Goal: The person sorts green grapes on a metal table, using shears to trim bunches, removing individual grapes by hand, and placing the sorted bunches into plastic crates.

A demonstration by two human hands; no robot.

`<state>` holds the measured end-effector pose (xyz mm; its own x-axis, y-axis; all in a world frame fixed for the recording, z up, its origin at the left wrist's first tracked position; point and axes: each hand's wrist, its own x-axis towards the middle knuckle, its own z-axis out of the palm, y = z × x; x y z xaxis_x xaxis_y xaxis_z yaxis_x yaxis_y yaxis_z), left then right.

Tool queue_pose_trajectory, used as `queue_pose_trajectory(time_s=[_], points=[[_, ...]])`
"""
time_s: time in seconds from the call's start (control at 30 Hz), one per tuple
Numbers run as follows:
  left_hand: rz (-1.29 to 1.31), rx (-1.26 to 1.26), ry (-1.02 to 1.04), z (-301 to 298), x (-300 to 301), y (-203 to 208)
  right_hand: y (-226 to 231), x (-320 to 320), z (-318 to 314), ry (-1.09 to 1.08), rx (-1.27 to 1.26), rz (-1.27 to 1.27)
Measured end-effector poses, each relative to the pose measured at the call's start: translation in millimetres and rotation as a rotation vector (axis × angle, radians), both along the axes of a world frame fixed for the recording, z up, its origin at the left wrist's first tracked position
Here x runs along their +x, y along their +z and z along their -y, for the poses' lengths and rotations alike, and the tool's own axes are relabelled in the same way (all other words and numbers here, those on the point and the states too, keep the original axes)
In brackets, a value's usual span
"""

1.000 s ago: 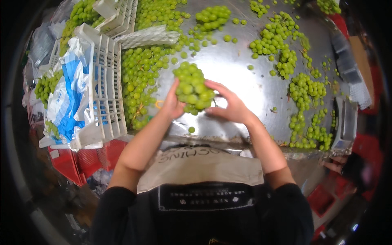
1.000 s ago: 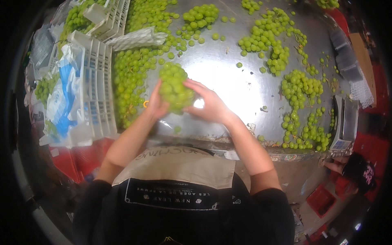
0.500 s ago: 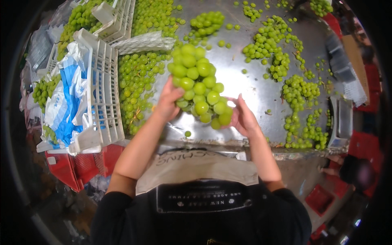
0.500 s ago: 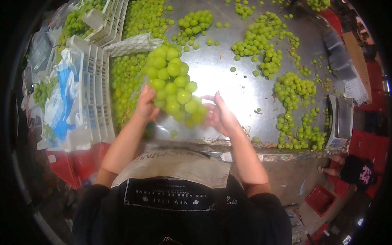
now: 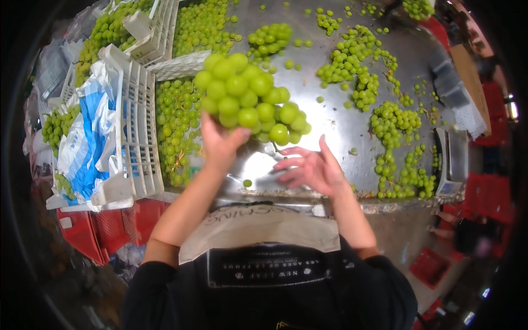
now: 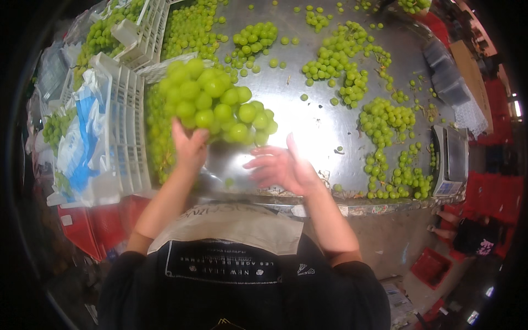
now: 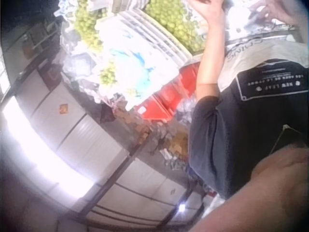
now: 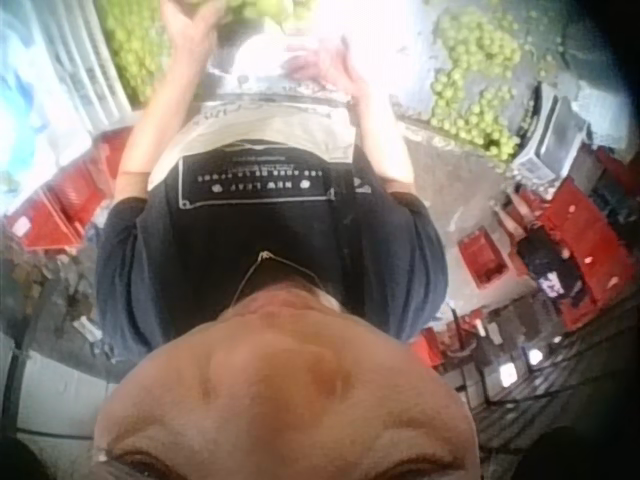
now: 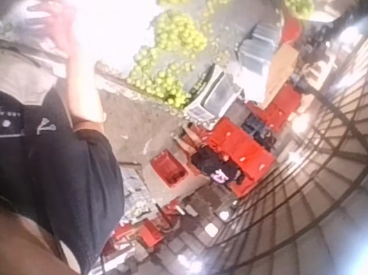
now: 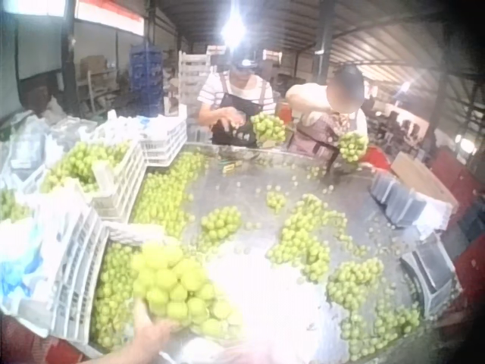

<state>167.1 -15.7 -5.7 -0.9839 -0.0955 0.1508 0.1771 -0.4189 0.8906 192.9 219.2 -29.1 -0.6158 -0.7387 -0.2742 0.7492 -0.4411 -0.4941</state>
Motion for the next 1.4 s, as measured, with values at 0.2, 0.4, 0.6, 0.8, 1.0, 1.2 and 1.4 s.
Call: queue_pose_trajectory(time_s=[0.2, 0.4, 0.6, 0.8, 1.0, 1.2, 1.4], points=[[-0.777, -1.214, 0.071, 12.5, -0.5, 52.4, 51.6, -18.0, 48.5, -0.204, -0.429, 0.135], [-0.761, -1.250, -0.039, 17.0, 20.9, 71.5, -1.5, -37.7, 33.8, -0.341, -0.467, -0.048], [-0.185, -0.826, -0.115, 10.6, 27.2, 42.2, -26.1, -40.9, 21.2, -0.404, -0.321, -0.145], [-0.095, -0.672, -0.183, -4.6, 21.8, 44.6, -28.4, -36.7, 15.3, -0.418, -0.267, -0.220], [0.067, -0.362, 0.009, -23.8, 6.1, 55.6, 1.2, -25.4, 15.4, -0.416, -0.229, -0.316], [-0.373, -0.918, 0.311, -16.7, -4.6, 62.0, 15.5, -21.0, 22.0, -0.443, -0.025, -0.378], [-0.394, -0.960, 0.335, -11.1, -5.7, 49.4, 27.6, -20.0, 31.3, -0.438, 0.012, -0.476]])
